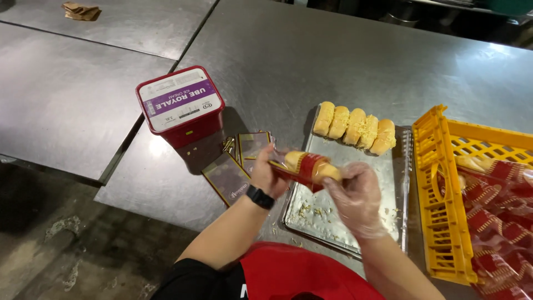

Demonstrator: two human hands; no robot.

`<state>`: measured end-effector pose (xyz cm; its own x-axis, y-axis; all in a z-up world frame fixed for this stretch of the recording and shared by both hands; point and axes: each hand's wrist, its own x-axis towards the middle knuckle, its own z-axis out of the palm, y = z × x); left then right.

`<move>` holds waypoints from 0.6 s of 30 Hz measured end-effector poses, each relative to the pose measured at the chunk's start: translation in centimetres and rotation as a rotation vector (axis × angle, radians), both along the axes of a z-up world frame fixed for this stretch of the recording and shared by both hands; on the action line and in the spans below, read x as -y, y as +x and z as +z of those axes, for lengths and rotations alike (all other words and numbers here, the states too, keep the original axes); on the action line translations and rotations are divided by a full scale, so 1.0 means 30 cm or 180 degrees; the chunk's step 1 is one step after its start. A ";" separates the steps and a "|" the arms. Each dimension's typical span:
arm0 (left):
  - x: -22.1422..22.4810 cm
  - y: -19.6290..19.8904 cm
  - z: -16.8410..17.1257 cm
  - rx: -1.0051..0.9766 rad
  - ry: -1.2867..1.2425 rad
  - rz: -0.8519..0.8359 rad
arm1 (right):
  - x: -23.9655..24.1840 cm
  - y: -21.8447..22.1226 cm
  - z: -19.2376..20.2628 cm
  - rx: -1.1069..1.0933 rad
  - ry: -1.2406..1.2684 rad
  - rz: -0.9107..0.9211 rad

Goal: Packing individual buns into plastic bags and placing them in a storage crate.

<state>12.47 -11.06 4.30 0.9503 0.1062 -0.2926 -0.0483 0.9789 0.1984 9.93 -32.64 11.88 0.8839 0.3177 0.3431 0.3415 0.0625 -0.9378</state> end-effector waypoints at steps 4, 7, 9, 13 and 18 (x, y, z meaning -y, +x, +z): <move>0.057 0.023 -0.045 -0.0165 -0.0530 -0.0457 | -0.037 0.015 -0.024 0.2216 -0.1053 -0.0755; 0.039 0.055 -0.112 0.0234 -0.0306 -0.0431 | -0.045 -0.057 0.116 0.2531 -0.1782 -0.0821; 0.035 0.046 -0.093 0.0154 -0.0235 -0.0470 | -0.042 -0.066 0.110 0.2578 -0.2007 -0.0810; 0.077 0.035 -0.112 0.0016 -0.0071 -0.0465 | -0.023 -0.033 0.010 0.1984 -0.1735 -0.0565; 0.118 -0.028 -0.040 -0.0404 0.0289 -0.0483 | 0.004 0.026 -0.026 0.0139 -0.1722 0.0085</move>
